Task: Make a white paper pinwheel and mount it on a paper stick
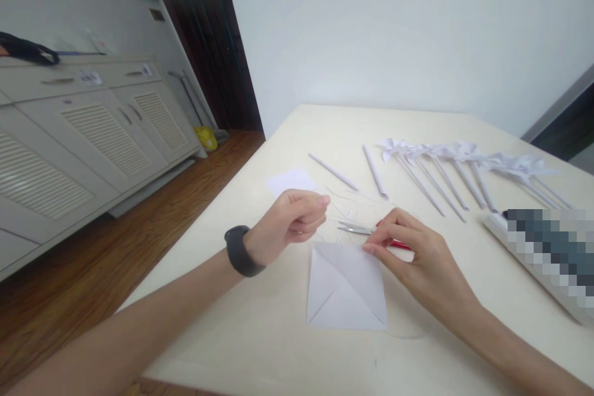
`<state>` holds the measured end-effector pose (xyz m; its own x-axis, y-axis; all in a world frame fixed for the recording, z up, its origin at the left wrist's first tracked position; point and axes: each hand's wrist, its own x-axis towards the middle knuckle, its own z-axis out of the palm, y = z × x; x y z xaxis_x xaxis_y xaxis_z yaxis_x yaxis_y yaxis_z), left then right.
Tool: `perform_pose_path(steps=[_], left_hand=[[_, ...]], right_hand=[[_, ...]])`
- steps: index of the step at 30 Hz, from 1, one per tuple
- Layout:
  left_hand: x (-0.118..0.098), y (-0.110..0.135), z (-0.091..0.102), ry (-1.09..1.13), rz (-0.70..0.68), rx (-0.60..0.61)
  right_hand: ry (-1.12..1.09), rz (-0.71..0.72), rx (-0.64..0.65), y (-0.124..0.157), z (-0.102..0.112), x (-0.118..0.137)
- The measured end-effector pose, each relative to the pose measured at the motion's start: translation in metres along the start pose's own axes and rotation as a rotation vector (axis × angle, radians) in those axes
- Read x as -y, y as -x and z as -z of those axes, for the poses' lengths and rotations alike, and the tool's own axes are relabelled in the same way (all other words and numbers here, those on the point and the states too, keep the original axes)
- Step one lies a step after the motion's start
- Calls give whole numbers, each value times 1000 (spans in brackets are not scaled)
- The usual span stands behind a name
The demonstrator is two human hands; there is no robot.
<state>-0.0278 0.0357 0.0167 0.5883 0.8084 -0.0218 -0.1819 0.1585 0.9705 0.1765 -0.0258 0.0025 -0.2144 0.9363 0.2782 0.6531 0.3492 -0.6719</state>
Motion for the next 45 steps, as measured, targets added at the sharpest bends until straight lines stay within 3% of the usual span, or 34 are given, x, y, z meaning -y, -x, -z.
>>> perform_pose_path(steps=[4, 10, 14, 25, 45], left_hand=[[5, 6, -14, -378, -12, 115], [13, 4, -21, -680, -237, 45], [19, 4, -23, -832, -225, 90], [19, 4, -24, -791, -120, 99], [19, 6, -24, -785, -122, 95]], right_hand=[[6, -9, 17, 0, -2, 0], [-11, -12, 24, 0, -4, 0], [-30, -24, 21, 0, -4, 1], [-56, 8, 45, -2, -1, 1], [-47, -12, 58, 1, -4, 1]])
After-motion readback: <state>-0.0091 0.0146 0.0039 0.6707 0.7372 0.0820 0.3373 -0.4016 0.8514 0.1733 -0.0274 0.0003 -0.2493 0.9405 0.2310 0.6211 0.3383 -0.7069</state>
